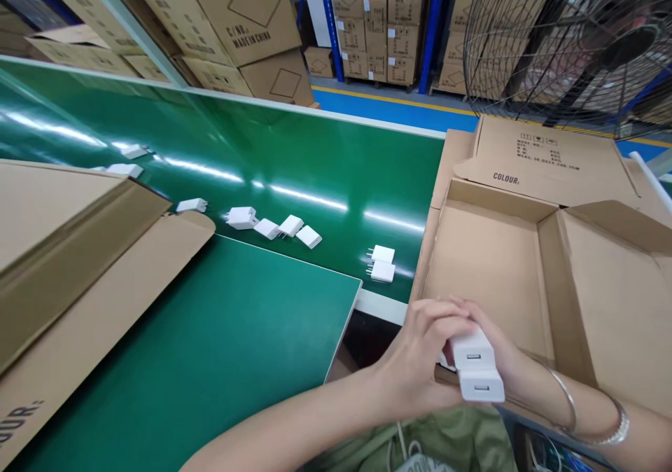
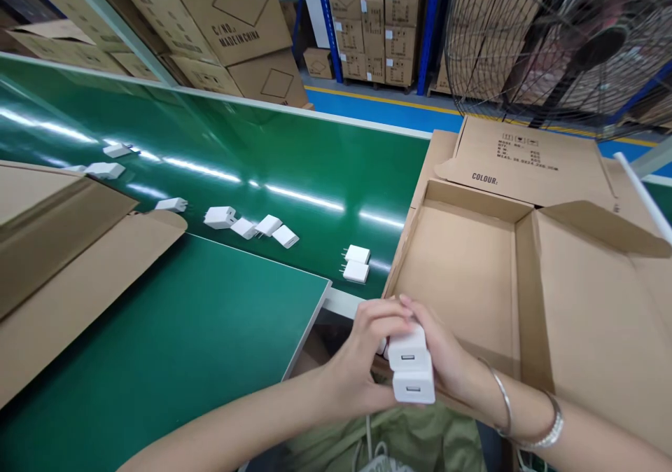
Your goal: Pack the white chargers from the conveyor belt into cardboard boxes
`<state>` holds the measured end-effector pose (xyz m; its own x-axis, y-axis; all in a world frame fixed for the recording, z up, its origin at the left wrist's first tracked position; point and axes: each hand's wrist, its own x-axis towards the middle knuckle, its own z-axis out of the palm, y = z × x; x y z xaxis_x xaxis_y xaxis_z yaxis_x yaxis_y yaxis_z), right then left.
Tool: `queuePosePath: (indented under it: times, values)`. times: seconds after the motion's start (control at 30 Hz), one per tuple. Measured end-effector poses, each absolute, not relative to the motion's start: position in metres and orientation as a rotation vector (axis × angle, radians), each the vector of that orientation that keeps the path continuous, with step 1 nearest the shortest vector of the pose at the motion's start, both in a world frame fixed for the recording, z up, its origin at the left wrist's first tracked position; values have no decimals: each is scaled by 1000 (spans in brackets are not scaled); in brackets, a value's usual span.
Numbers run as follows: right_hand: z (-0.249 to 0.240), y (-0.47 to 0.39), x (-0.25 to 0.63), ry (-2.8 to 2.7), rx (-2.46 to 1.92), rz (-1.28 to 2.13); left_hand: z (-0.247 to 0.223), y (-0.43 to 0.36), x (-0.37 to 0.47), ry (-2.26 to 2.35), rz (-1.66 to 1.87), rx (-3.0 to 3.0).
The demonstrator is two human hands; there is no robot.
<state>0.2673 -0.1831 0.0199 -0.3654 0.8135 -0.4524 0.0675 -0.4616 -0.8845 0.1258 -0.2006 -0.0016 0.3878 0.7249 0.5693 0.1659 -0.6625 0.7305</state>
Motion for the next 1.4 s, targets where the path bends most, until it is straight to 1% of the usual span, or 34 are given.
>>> queuePosePath:
  times: [0.1, 0.2, 0.3, 0.37, 0.4, 0.47, 0.6, 0.77, 0.9, 1.03, 1.07, 1.13, 1.2, 1.27, 1.33, 1.4]
  values:
    - [23, -174, 299, -1255, -1480, 1757, 9, -181, 105, 749, 983, 2102]
    - [23, -168, 339, -1516, -1704, 1605, 4, -157, 86, 1022, 600, 2190]
    - [19, -173, 363, -2067, -1989, 1161, -16, -139, 81, 1470, 171, 2358]
    - [15, -182, 364, -2335, -2125, 821, -29, -133, 85, 1620, -29, 2435]
    - [14, -188, 362, -2403, -2144, 740, -34, -131, 87, 1638, -83, 2471]
    - [13, -198, 355, -2494, -2018, 793, -39, -131, 93, 1651, -137, 2534]
    - [23, -211, 346, -2500, -1626, 1206, -34, -131, 95, 1606, -242, 2609]
    - [31, -212, 354, -2226, -1590, 1499, -20, -116, 95, 1685, -184, 2559]
    - [17, -212, 362, -1894, -1702, 1426, -25, -97, 105, 1607, -240, 2481]
    - [0, -208, 363, -1649, -1576, 1397, -24, -89, 110, 1656, -252, 2475]
    - [-2, -206, 362, -1603, -1529, 1403, -20, -90, 109, 1698, -189, 2467]
    - [-2, -199, 356, -1501, -1459, 1433, -10, -95, 107, 1691, 75, 2434]
    - [1, -190, 345, -1364, -1384, 1517, 1, -105, 108, 1452, 438, 2368]
    - [4, -181, 330, -1195, -1274, 1651, 8, -120, 113, 1091, 713, 2267]
    - [8, -176, 314, -997, -1170, 1803, 10, -137, 122, 813, 862, 2177]
    - [11, -175, 301, -813, -1114, 1951, 9, -150, 131, 691, 936, 2125]
